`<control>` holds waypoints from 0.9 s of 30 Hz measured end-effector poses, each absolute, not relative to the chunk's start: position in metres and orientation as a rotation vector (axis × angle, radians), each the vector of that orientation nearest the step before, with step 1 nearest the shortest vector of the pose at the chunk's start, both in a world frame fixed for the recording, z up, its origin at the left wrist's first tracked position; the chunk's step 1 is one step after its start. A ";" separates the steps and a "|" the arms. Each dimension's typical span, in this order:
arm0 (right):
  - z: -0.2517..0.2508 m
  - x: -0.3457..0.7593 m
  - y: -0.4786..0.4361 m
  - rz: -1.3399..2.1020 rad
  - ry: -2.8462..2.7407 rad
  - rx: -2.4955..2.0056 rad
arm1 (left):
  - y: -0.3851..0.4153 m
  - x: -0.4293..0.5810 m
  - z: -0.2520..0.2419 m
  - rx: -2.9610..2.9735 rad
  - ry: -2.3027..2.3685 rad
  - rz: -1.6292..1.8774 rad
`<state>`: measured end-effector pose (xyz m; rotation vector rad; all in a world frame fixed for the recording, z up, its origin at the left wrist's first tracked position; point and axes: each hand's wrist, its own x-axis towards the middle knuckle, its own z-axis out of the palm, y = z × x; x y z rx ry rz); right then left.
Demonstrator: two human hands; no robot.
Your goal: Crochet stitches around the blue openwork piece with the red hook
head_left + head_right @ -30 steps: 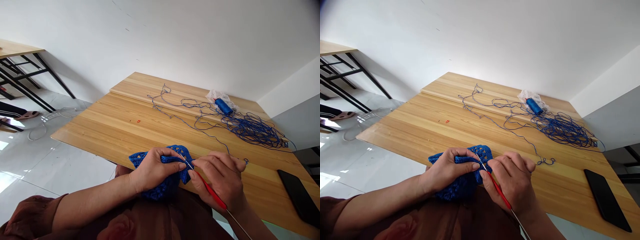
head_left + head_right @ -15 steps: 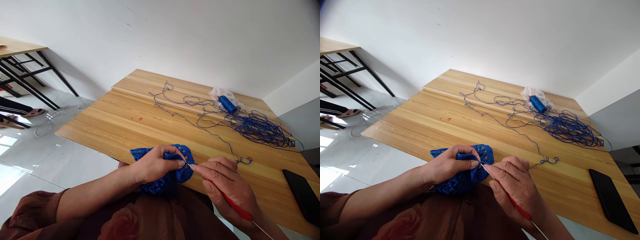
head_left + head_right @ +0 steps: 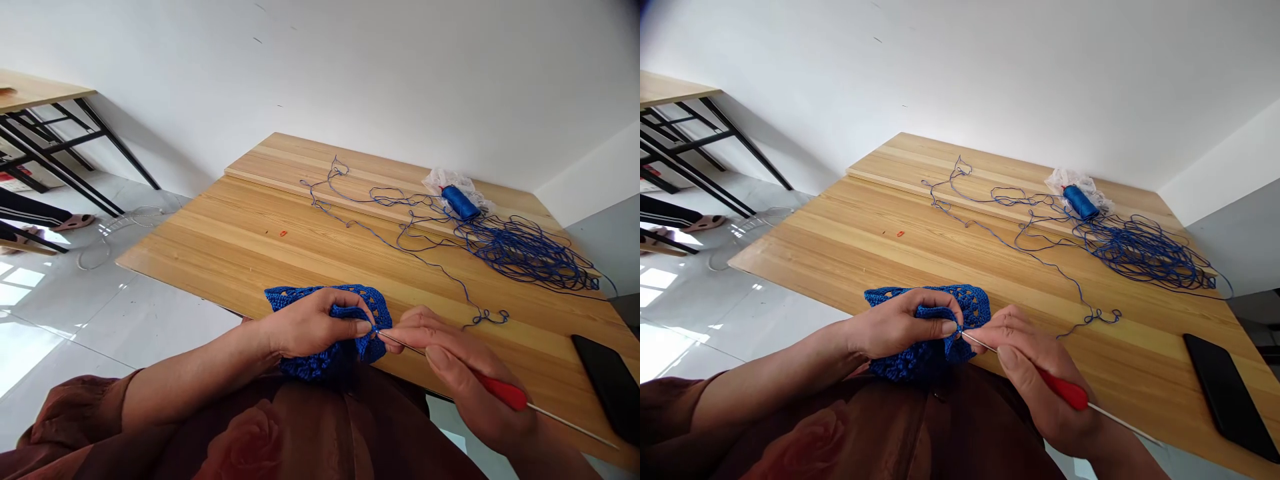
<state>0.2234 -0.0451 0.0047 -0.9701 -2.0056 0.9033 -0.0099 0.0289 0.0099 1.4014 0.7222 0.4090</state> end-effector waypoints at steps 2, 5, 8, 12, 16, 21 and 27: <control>-0.001 0.218 -0.042 0.896 -1.871 -0.981 | 0.027 -0.009 0.007 1.395 0.737 0.464; -0.010 0.214 -0.039 0.654 -1.873 -1.061 | 0.023 -0.008 0.000 1.301 0.806 0.516; -0.014 0.217 -0.037 0.466 -1.995 -1.088 | 0.022 -0.008 -0.003 1.228 0.812 0.548; -0.012 0.223 -0.036 0.469 -2.000 -1.112 | 0.021 -0.008 -0.003 1.061 0.815 0.536; -0.009 0.222 -0.036 0.501 -1.963 -1.136 | 0.020 -0.005 -0.004 0.859 0.838 0.569; -0.005 0.224 -0.034 0.537 -1.966 -1.107 | 0.018 -0.002 -0.005 0.840 0.865 0.569; 0.002 0.230 -0.030 0.517 -2.087 -1.113 | 0.015 -0.003 -0.004 0.885 0.882 0.574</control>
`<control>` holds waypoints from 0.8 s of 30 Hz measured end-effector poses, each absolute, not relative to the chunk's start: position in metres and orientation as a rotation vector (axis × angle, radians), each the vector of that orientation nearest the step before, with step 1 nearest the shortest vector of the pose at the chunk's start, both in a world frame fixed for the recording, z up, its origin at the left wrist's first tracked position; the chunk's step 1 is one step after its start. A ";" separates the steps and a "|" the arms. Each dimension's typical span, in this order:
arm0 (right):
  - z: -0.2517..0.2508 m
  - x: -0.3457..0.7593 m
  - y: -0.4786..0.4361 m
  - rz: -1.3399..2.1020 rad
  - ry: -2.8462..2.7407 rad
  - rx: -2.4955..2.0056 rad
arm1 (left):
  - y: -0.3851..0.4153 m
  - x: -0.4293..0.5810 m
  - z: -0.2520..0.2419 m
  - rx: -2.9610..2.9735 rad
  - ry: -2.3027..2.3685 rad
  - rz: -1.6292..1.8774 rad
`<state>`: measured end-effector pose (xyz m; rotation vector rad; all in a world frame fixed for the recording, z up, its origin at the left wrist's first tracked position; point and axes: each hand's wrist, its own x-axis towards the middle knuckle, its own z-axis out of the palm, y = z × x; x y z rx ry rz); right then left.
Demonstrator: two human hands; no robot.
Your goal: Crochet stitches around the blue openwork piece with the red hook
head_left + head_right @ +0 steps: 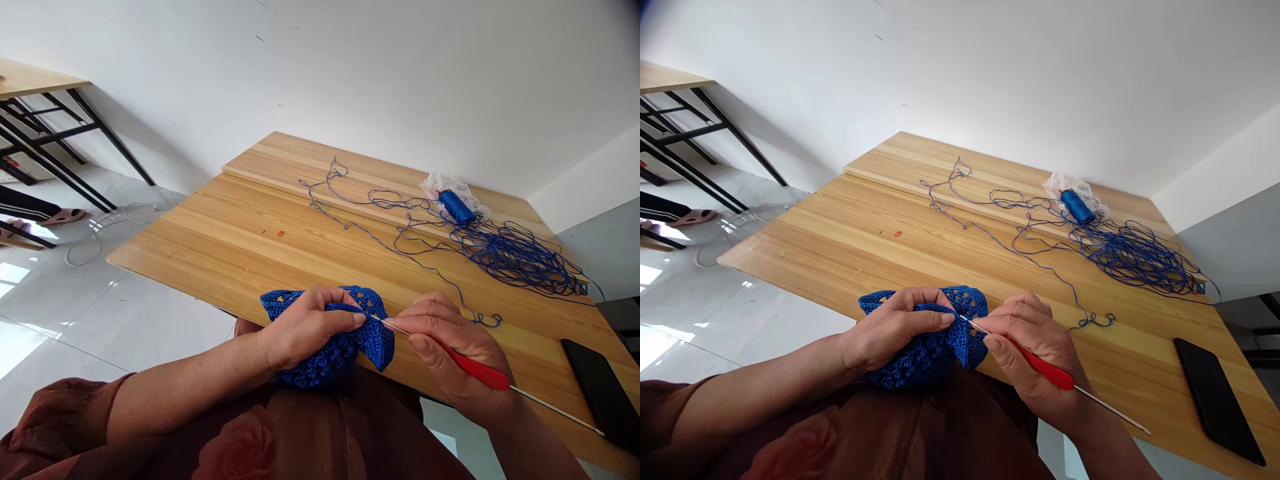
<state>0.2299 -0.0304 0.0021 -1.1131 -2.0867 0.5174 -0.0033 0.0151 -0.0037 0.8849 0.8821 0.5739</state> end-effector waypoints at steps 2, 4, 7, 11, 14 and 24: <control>0.002 0.228 -0.031 0.491 -2.065 -1.160 | 0.015 -0.004 -0.004 0.914 0.879 0.579; 0.000 0.225 -0.034 0.465 -2.035 -1.208 | 0.015 -0.004 -0.004 0.950 0.885 0.579; -0.002 0.222 -0.037 0.423 -2.004 -1.249 | 0.016 -0.005 -0.005 0.958 0.881 0.573; 0.001 0.222 -0.037 0.398 -2.021 -1.225 | 0.017 -0.005 -0.007 0.932 0.857 0.573; 0.007 0.224 -0.033 0.384 -2.083 -1.167 | 0.017 -0.004 -0.005 0.925 0.857 0.569; 0.027 0.225 -0.028 0.357 -2.263 -1.132 | 0.014 -0.006 -0.005 1.023 0.887 0.596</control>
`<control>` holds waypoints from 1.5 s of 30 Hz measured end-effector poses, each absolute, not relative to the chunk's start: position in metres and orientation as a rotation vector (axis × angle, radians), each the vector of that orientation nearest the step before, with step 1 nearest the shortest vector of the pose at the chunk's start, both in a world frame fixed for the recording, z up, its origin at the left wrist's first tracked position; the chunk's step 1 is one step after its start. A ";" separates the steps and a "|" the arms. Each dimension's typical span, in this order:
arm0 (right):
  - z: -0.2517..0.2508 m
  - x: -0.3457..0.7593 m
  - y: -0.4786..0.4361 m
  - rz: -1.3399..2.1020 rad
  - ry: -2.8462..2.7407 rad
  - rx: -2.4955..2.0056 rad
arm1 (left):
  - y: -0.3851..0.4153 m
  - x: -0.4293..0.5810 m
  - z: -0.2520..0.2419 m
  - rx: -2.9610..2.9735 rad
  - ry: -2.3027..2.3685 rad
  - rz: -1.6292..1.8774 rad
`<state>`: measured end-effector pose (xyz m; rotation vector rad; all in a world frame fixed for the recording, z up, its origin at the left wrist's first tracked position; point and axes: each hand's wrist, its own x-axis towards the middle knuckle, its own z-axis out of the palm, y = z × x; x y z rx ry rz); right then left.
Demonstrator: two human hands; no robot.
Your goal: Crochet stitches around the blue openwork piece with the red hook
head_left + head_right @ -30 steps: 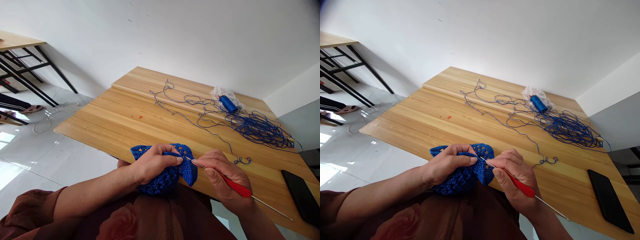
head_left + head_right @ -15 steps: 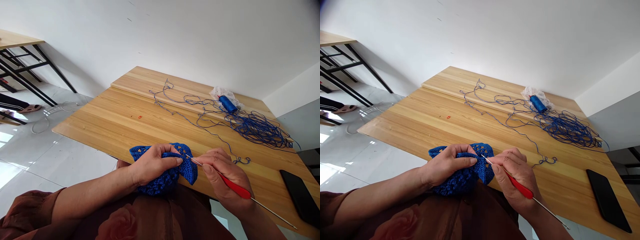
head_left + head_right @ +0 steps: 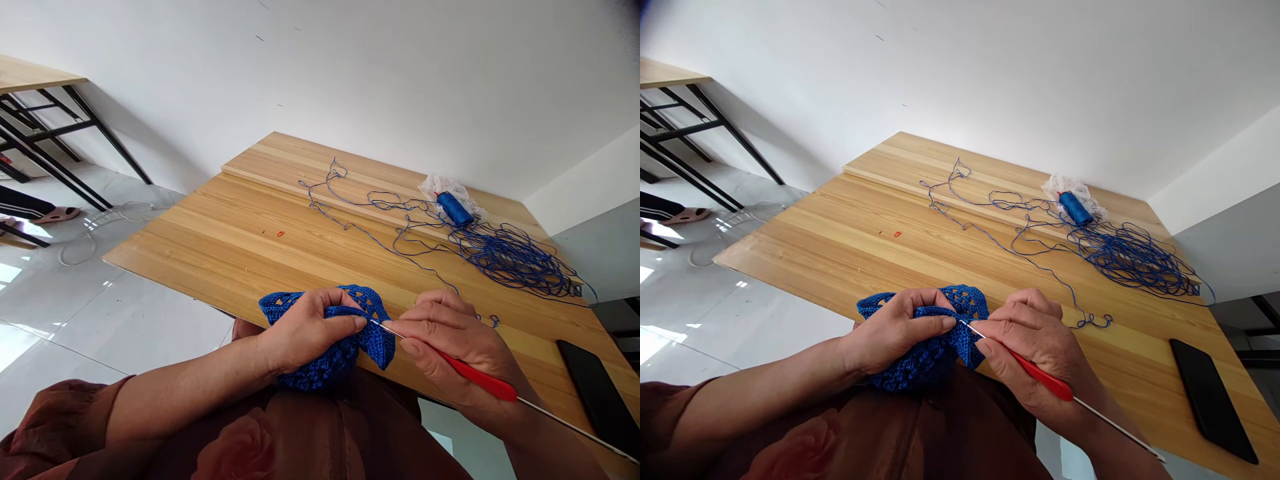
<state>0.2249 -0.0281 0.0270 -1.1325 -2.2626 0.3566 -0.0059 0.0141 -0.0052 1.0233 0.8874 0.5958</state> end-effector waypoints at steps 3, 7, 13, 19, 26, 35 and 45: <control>0.026 0.225 -0.029 0.336 -2.279 -1.155 | 0.014 -0.007 -0.006 1.086 0.917 0.586; 0.024 0.219 -0.031 0.168 -2.324 -1.234 | 0.013 -0.006 -0.007 1.215 0.969 0.592; 0.018 0.198 -0.040 -0.246 -2.323 -1.285 | 0.009 0.001 -0.011 1.473 1.048 0.720; 0.008 0.196 -0.042 -0.183 -2.304 -1.324 | 0.010 0.004 -0.012 1.449 1.031 0.718; 0.005 0.194 -0.038 0.114 -2.247 -1.290 | 0.010 0.006 -0.010 1.393 0.971 0.742; 0.008 0.197 -0.062 -0.358 -2.314 -1.300 | 0.014 0.003 -0.010 1.510 1.012 0.830; 0.033 0.215 -0.057 0.617 -2.219 -1.249 | 0.022 -0.011 0.005 1.452 0.753 0.624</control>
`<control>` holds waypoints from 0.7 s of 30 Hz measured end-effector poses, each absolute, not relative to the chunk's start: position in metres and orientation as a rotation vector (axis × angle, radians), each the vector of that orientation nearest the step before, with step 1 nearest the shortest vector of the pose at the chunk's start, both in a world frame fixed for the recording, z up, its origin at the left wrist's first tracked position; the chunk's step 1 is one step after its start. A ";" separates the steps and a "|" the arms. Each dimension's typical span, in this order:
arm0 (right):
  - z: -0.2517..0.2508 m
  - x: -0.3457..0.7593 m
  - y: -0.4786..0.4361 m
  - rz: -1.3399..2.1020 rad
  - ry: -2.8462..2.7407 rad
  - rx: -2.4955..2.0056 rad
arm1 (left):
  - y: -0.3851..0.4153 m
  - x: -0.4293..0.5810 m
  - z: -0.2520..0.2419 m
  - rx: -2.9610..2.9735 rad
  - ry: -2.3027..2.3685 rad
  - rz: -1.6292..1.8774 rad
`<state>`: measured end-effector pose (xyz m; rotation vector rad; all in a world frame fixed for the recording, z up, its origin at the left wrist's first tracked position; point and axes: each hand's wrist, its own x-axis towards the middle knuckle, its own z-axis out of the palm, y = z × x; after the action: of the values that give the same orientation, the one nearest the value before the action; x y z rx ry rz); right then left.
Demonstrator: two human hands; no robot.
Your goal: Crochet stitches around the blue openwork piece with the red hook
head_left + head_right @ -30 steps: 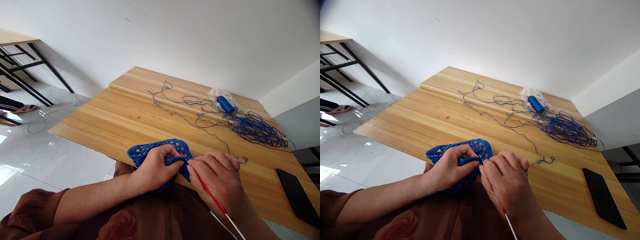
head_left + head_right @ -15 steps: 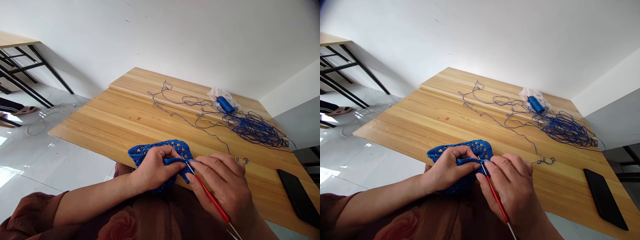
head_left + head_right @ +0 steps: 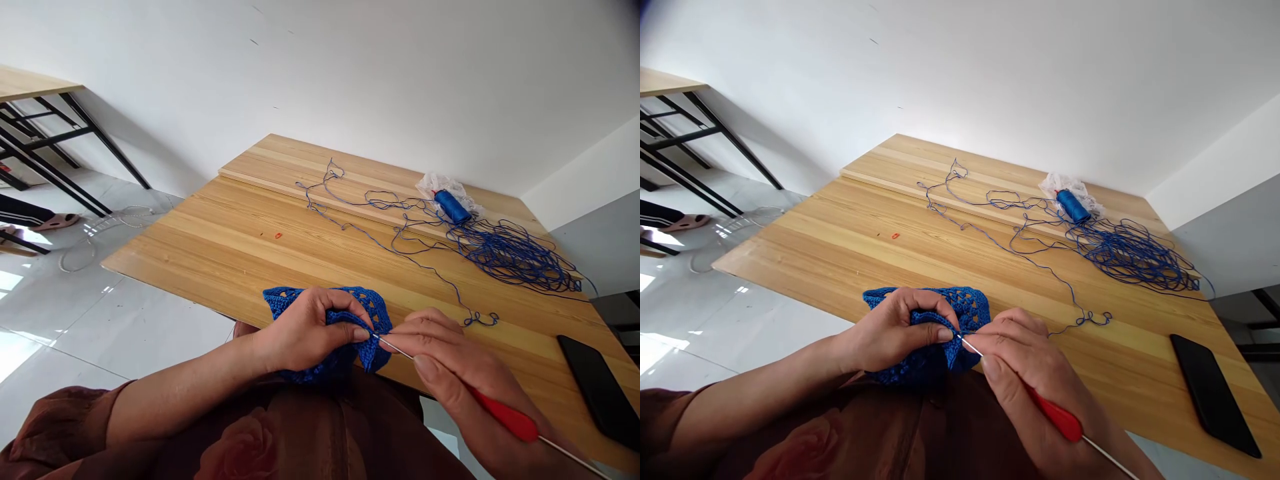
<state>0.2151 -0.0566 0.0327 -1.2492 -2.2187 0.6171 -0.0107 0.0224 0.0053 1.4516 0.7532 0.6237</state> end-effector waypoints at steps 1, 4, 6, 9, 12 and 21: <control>0.034 0.215 -0.057 0.641 -2.219 -1.250 | 0.023 -0.011 0.006 1.443 0.742 0.611; 0.035 0.209 -0.061 0.458 -2.279 -1.256 | 0.023 -0.011 0.007 1.462 0.761 0.631; 0.036 0.206 -0.062 0.356 -2.308 -1.256 | 0.024 -0.011 0.006 1.473 0.761 0.652; 0.037 0.212 -0.058 0.543 -2.288 -1.205 | 0.025 -0.013 0.005 1.446 0.684 0.581; 0.031 0.223 -0.049 0.876 -2.160 -1.072 | 0.027 -0.015 0.004 1.389 0.603 0.496; -0.004 0.208 -0.041 0.613 -2.066 -1.006 | 0.020 -0.007 -0.003 0.947 0.648 0.542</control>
<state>0.2085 -0.0411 -0.0038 -1.0064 -2.0657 0.6133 -0.0074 0.0203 -0.0028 0.9475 0.6483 0.5417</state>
